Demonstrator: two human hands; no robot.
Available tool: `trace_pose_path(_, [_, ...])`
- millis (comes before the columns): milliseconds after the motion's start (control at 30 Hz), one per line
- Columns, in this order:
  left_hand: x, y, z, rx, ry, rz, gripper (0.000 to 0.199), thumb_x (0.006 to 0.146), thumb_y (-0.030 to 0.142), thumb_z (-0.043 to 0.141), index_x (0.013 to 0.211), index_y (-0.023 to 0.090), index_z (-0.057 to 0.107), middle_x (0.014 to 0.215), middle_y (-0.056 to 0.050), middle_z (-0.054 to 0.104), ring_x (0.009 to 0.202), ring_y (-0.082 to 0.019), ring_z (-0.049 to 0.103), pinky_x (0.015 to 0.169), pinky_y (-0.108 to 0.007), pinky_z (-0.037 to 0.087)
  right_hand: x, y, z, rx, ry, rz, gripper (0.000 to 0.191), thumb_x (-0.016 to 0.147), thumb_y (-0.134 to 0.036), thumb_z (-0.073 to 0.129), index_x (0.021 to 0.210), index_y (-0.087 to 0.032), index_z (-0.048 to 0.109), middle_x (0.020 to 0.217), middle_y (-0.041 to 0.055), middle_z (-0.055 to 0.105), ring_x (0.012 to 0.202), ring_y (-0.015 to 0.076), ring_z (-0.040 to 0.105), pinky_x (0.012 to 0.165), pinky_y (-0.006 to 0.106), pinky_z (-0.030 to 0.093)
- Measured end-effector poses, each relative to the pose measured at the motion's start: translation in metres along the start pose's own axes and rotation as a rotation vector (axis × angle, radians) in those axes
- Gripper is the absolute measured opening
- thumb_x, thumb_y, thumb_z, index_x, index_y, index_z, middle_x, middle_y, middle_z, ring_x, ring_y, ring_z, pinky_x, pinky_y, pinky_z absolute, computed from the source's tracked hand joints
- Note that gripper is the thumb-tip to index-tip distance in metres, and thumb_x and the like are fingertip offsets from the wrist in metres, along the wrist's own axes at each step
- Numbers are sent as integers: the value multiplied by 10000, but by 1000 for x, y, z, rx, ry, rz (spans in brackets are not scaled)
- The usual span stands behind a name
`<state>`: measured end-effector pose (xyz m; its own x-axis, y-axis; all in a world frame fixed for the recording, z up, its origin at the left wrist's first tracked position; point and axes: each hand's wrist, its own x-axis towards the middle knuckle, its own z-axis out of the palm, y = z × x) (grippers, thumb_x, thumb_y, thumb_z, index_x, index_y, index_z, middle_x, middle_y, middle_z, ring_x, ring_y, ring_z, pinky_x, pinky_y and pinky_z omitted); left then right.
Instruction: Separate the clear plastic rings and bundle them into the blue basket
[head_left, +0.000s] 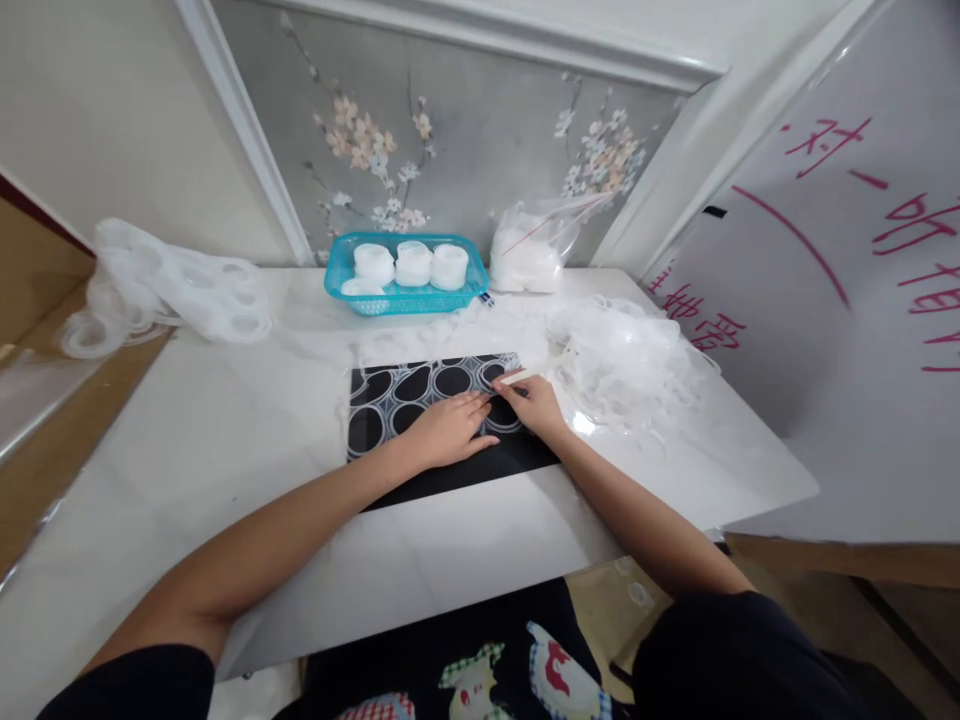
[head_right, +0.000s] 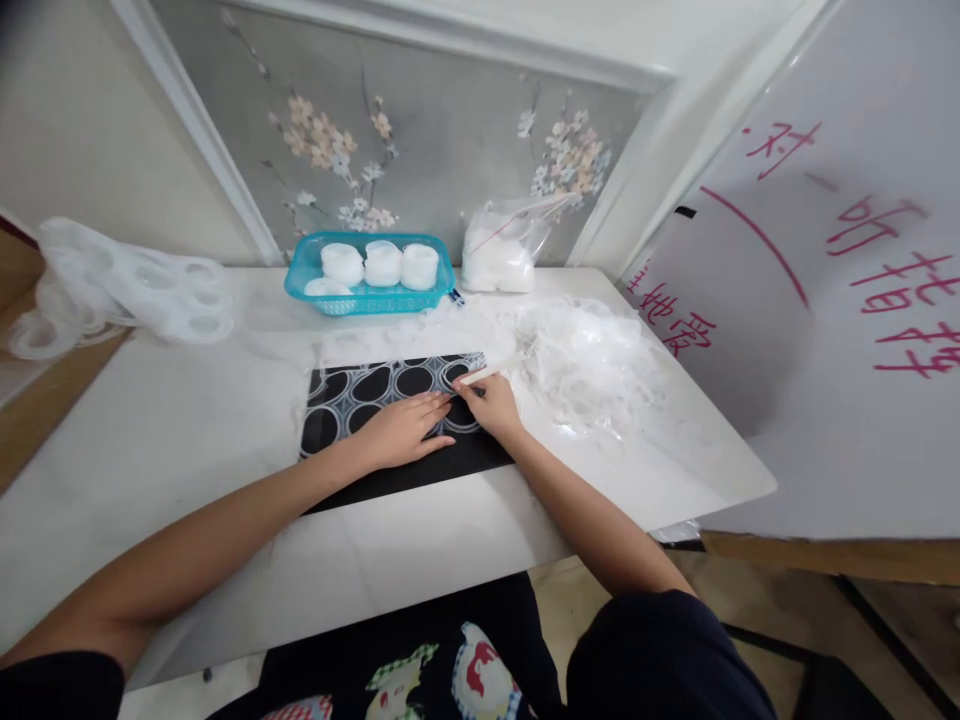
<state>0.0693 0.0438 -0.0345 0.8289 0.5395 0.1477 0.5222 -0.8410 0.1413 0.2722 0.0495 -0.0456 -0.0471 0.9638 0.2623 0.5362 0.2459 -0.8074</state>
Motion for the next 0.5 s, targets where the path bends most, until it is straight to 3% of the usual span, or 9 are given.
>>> trace_pose_path(233, [3,-3,2,0,-15,10,540,995,489,507,1316,63,592,1413,-211,553,1367,-290,501,1134,-439,421,-1,0,-2,-46,7,-16,247,885,-363,583,807,-225,772,934,58,794,934,252,729,885,381,556])
trace_pose_path(333, [3,-2,0,-14,-25,3,538,995,477,509,1325,59,583,1424,-221,536,1367,-298,500,1133,-455,421,-10,-3,4,-164,-1,-77,243,909,-323,554,841,-239,772,936,61,793,1028,272,696,961,428,518])
trace_pose_path(433, [4,1,-5,-10,-45,-3,541,976,465,540,1330,57,577,1423,-221,540,1360,-298,507,1131,-438,421,-15,-9,11,-406,-6,-163,232,894,-202,537,914,-260,761,972,61,790,1230,301,582,1126,526,352])
trace_pose_path(500, [6,4,-10,5,-65,-13,545,947,453,578,1297,36,600,1394,-233,566,1329,-310,538,1108,-424,442,-5,-12,5,-557,-20,-220,266,854,-129,541,955,-258,751,941,71,786,1269,303,537,1180,563,222])
